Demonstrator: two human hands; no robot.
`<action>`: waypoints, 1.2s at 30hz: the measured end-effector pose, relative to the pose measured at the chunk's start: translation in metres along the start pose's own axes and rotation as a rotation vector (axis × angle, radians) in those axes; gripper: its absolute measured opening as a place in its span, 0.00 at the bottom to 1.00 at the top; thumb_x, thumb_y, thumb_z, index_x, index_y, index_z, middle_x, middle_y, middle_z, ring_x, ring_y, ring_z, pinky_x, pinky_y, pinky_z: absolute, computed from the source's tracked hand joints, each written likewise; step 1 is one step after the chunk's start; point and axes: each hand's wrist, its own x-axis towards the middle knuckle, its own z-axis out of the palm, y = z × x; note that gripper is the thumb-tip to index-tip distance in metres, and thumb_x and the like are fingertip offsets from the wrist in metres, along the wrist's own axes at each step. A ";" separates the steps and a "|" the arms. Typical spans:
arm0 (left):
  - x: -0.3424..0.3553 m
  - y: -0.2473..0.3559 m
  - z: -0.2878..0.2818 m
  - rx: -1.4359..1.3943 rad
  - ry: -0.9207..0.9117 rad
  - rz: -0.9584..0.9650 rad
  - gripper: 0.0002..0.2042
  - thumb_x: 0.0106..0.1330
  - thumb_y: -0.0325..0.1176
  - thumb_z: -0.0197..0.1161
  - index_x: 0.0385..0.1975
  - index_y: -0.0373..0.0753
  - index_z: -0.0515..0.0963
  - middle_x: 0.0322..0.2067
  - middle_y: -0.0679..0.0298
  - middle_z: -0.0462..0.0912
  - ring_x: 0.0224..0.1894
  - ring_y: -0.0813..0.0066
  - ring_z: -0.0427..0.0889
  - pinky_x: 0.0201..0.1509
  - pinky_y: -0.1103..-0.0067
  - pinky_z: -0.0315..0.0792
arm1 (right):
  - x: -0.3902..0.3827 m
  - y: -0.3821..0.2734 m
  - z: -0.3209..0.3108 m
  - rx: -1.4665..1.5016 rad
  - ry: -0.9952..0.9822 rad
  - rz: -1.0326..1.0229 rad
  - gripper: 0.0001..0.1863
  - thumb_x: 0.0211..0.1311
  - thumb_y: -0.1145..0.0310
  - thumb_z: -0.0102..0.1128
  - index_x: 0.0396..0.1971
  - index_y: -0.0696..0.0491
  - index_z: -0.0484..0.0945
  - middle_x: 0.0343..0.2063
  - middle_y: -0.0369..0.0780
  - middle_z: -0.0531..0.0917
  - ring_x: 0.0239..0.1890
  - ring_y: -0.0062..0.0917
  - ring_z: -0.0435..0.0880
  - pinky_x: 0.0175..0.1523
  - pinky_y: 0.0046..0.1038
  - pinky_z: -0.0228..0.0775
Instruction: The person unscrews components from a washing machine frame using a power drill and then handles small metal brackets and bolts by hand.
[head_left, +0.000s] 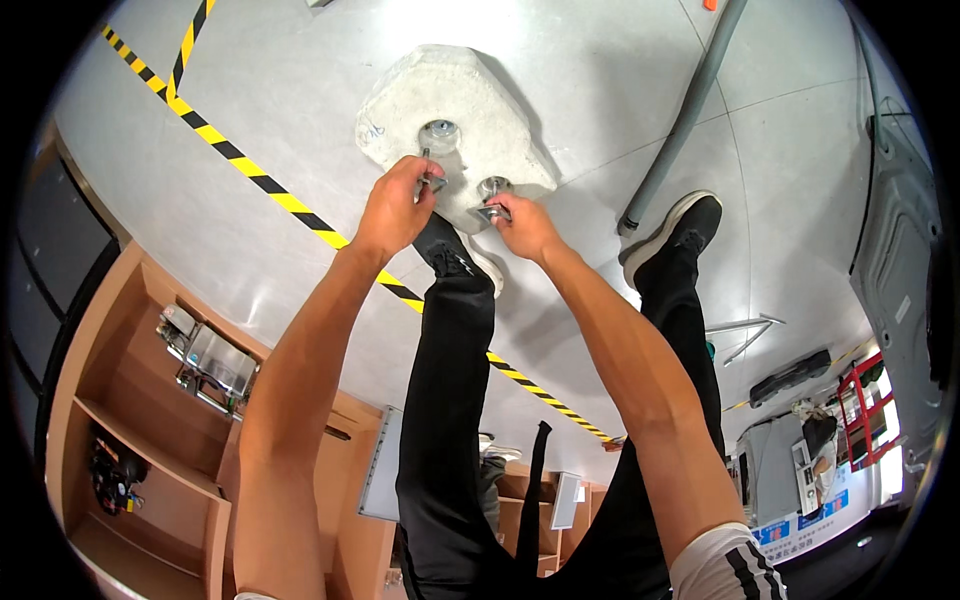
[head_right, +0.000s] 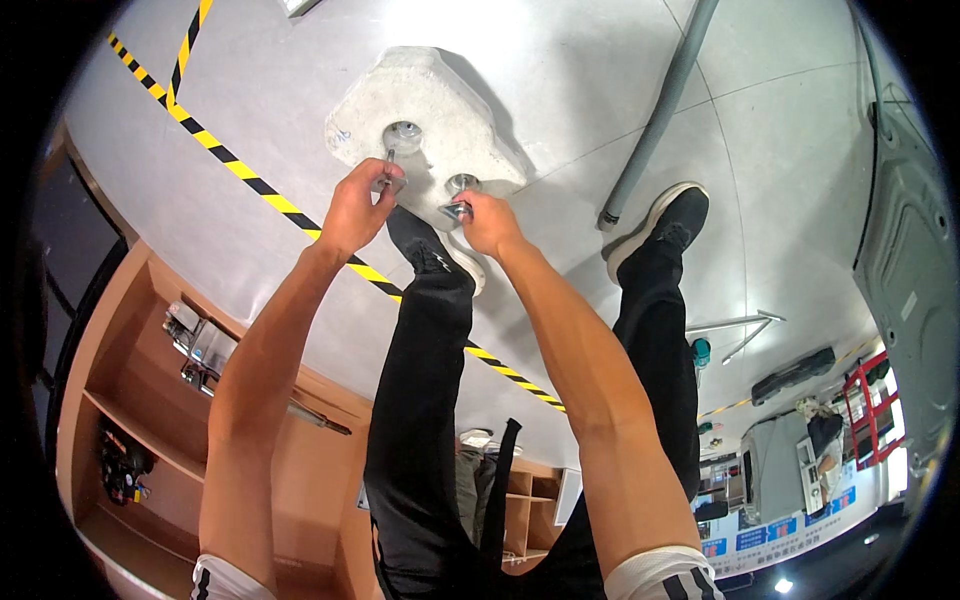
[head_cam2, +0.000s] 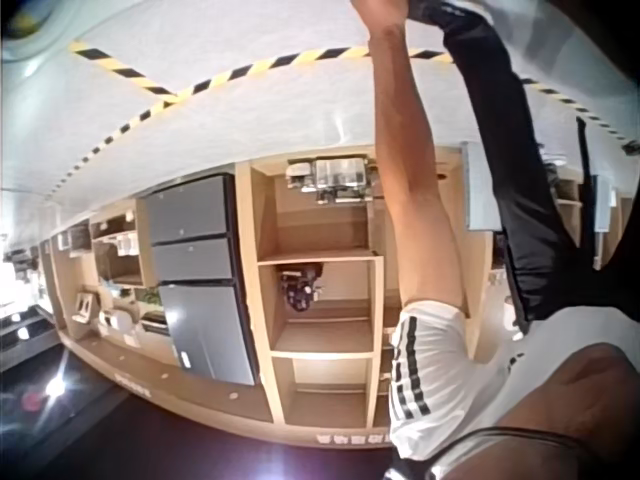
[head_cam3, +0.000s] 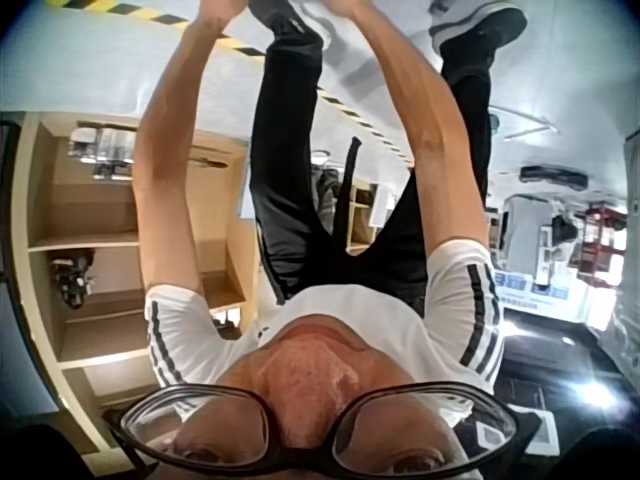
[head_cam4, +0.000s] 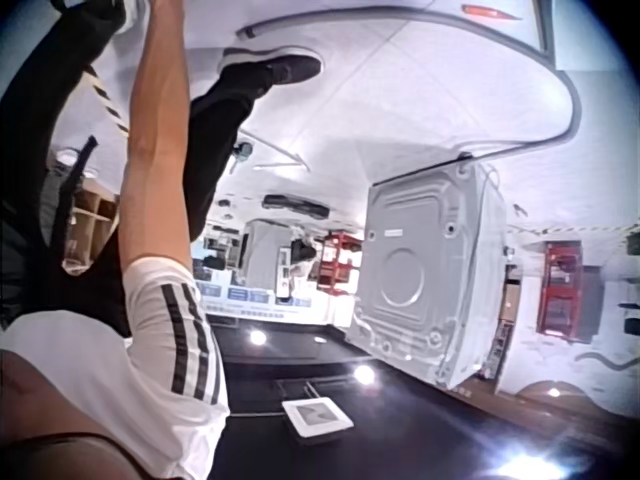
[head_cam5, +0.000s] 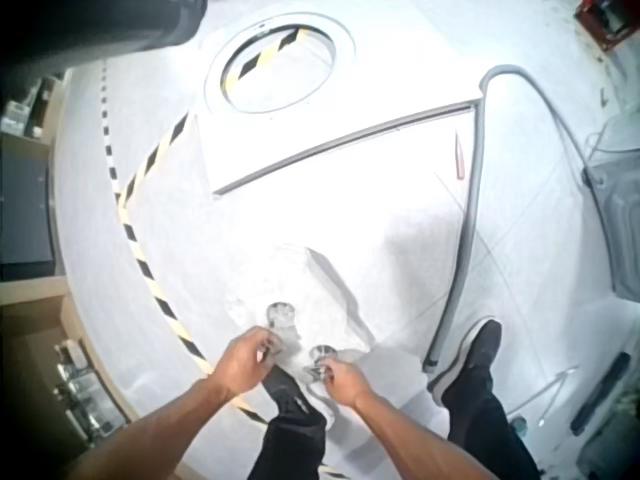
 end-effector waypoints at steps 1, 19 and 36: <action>0.000 0.001 -0.001 0.001 -0.004 0.004 0.10 0.54 0.18 0.57 0.36 0.36 0.73 0.35 0.58 0.77 0.37 0.65 0.79 0.40 0.77 0.72 | 0.000 0.001 0.002 0.021 0.020 -0.005 0.12 0.54 0.72 0.54 0.39 0.50 0.76 0.35 0.46 0.80 0.39 0.40 0.78 0.45 0.35 0.69; -0.010 0.005 -0.002 -0.072 -0.027 0.020 0.10 0.54 0.15 0.52 0.34 0.35 0.74 0.35 0.56 0.77 0.41 0.62 0.78 0.46 0.76 0.70 | -0.019 0.023 0.005 0.143 0.067 -0.027 0.11 0.53 0.72 0.54 0.38 0.49 0.77 0.26 0.46 0.80 0.31 0.39 0.79 0.38 0.34 0.70; 0.005 0.002 -0.002 -0.055 -0.097 -0.060 0.12 0.57 0.16 0.49 0.38 0.36 0.75 0.39 0.60 0.76 0.41 0.69 0.76 0.44 0.77 0.70 | 0.003 0.021 0.001 0.213 -0.071 -0.036 0.11 0.56 0.71 0.53 0.40 0.51 0.76 0.34 0.46 0.80 0.36 0.38 0.79 0.42 0.32 0.69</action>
